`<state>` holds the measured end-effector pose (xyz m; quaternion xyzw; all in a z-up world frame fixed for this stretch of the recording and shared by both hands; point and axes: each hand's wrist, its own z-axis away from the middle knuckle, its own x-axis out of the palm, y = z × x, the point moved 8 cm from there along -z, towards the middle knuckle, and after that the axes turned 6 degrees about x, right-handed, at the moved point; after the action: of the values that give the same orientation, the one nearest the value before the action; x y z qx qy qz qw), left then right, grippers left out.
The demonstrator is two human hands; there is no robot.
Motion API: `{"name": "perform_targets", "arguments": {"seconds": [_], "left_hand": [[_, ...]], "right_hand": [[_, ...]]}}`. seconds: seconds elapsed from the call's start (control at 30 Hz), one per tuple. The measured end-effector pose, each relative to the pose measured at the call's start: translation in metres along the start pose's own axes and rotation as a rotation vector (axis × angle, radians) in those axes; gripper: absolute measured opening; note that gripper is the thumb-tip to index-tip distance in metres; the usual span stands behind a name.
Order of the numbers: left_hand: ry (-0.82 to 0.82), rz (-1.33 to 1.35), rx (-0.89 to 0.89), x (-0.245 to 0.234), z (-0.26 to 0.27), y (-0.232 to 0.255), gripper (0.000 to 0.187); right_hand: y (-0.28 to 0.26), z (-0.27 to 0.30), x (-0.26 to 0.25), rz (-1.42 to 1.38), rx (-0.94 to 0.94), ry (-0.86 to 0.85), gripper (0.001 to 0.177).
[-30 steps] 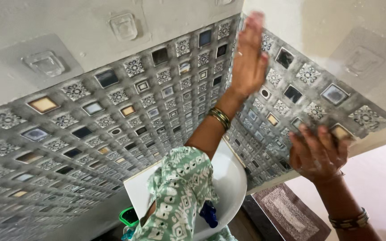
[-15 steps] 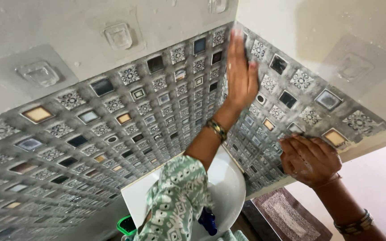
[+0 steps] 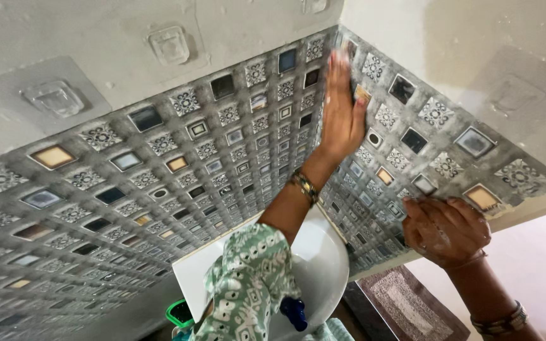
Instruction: The person wipes a tiled bathroom wall with their hands, moving from the upper plain tiles down to the decorative mosaic section. They rub the surfaces in circular and sweeping motions, focusing on the corner and the area above the sink.
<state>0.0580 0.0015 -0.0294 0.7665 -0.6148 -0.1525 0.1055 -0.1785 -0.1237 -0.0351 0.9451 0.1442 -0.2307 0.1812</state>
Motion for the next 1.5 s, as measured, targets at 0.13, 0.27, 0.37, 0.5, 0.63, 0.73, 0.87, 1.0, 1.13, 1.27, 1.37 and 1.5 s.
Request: {"name": "perform_targets", "arguments": {"seconds": [0.13, 0.27, 0.37, 0.5, 0.63, 0.73, 0.87, 1.0, 1.13, 1.27, 1.37, 1.5], "left_hand": [[0.029, -0.006, -0.006, 0.001, -0.034, 0.000, 0.067], [0.030, 0.008, 0.008, 0.018, -0.014, 0.030, 0.066], [-0.030, 0.024, 0.066, 0.022, 0.000, 0.044, 0.065], [0.017, -0.033, -0.041, 0.008, -0.021, 0.019, 0.062], [-0.044, -0.017, -0.026, 0.003, -0.028, 0.017, 0.063], [-0.069, 0.021, 0.053, 0.009, -0.019, 0.033, 0.062], [-0.005, -0.022, 0.048, 0.018, -0.023, 0.038, 0.065], [-0.153, 0.019, 0.122, 0.036, 0.001, 0.061, 0.065], [-0.163, 0.032, 0.077, 0.036, 0.007, 0.059, 0.070], [-0.025, 0.011, 0.030, 0.030, -0.009, 0.055, 0.067], [-0.152, 0.004, 0.116, 0.040, 0.004, 0.062, 0.066], [-0.274, 0.016, 0.221, 0.054, 0.028, 0.067, 0.067]], "right_hand": [[0.000, 0.002, -0.001, 0.040, 0.001, 0.006, 0.025], [0.002, 0.004, 0.001, 0.009, 0.022, 0.024, 0.026], [0.002, 0.005, 0.002, -0.004, 0.043, 0.022, 0.025], [-0.001, 0.000, -0.002, 0.042, 0.020, -0.003, 0.025], [-0.004, -0.006, -0.007, 0.034, 0.027, 0.019, 0.028], [-0.003, -0.008, -0.006, -0.001, 0.048, -0.037, 0.028], [-0.003, -0.006, -0.008, 0.059, 0.040, -0.014, 0.027], [0.000, -0.003, -0.003, 0.025, 0.035, 0.004, 0.026], [-0.002, 0.001, -0.002, 0.039, 0.027, -0.018, 0.022], [-0.005, -0.006, -0.006, 0.009, 0.034, -0.004, 0.024], [-0.006, -0.013, -0.010, 0.016, 0.044, -0.007, 0.025], [-0.006, -0.014, -0.010, 0.032, 0.049, -0.014, 0.028]]}}
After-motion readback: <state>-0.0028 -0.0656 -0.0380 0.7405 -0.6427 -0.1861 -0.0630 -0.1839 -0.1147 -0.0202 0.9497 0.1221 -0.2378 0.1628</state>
